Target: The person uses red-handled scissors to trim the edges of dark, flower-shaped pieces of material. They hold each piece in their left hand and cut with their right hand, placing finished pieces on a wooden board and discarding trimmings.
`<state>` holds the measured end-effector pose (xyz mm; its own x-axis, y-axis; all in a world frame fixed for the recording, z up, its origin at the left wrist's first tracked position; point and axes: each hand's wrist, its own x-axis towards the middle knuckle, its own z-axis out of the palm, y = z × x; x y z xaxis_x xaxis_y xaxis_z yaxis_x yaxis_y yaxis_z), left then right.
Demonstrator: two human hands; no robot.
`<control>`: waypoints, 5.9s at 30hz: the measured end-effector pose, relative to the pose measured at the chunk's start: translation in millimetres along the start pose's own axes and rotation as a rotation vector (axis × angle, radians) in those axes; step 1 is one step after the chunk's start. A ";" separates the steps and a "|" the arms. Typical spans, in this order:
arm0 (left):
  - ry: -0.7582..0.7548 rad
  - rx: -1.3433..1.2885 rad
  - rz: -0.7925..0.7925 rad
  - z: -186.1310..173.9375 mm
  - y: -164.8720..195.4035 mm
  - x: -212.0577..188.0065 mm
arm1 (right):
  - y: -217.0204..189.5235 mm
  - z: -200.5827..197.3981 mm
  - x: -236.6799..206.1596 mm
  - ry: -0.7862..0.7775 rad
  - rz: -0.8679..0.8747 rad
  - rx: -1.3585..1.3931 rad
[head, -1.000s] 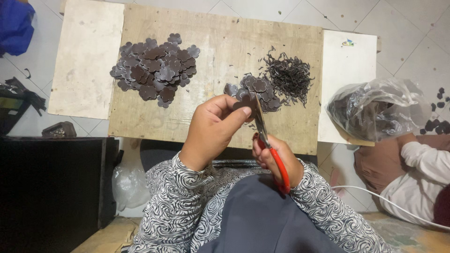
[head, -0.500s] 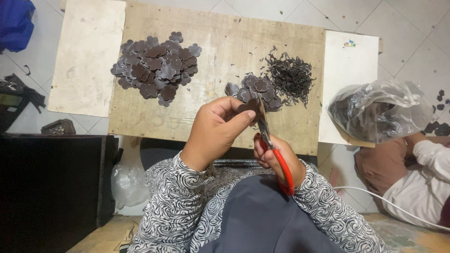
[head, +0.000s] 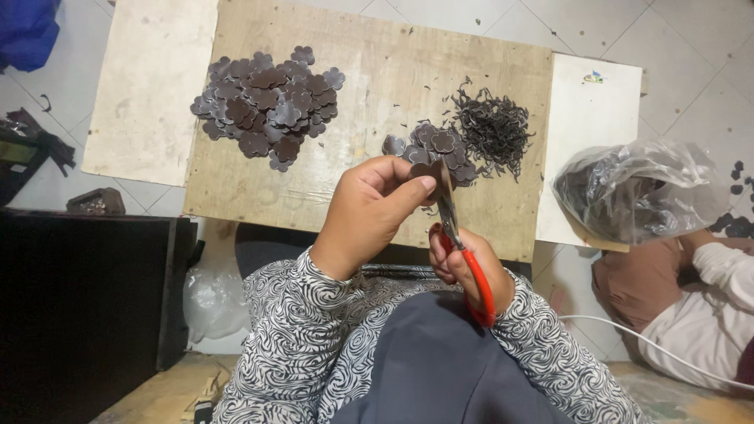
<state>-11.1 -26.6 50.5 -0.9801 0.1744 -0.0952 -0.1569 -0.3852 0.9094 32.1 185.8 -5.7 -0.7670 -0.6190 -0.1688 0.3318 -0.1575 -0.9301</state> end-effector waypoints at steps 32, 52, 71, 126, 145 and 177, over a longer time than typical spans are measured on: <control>-0.073 0.029 0.022 1.2 -2.1 3.4 | -4.5 1.6 7.2 -0.046 -0.102 -0.111; -0.070 0.008 -0.060 2.6 -3.6 1.0 | -9.0 7.8 4.6 -0.068 -0.111 -0.059; -0.078 0.043 -0.013 -1.3 -6.1 1.8 | -8.3 11.2 4.2 -0.031 -0.055 -0.069; -0.034 -0.026 0.008 3.7 -12.9 2.1 | 5.4 13.5 -1.4 0.150 -0.049 -0.024; 0.023 0.002 0.051 -5.4 -13.5 4.3 | 1.6 8.9 -1.6 0.120 -0.004 -0.102; 0.070 0.089 -0.037 0.0 3.2 1.4 | 0.1 8.2 0.0 0.116 0.035 -0.058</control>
<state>-13.0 -27.5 53.3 -0.9804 0.1219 -0.1550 -0.1851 -0.2974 0.9366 36.6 179.4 -3.1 -0.8150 -0.5299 -0.2345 0.3293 -0.0905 -0.9399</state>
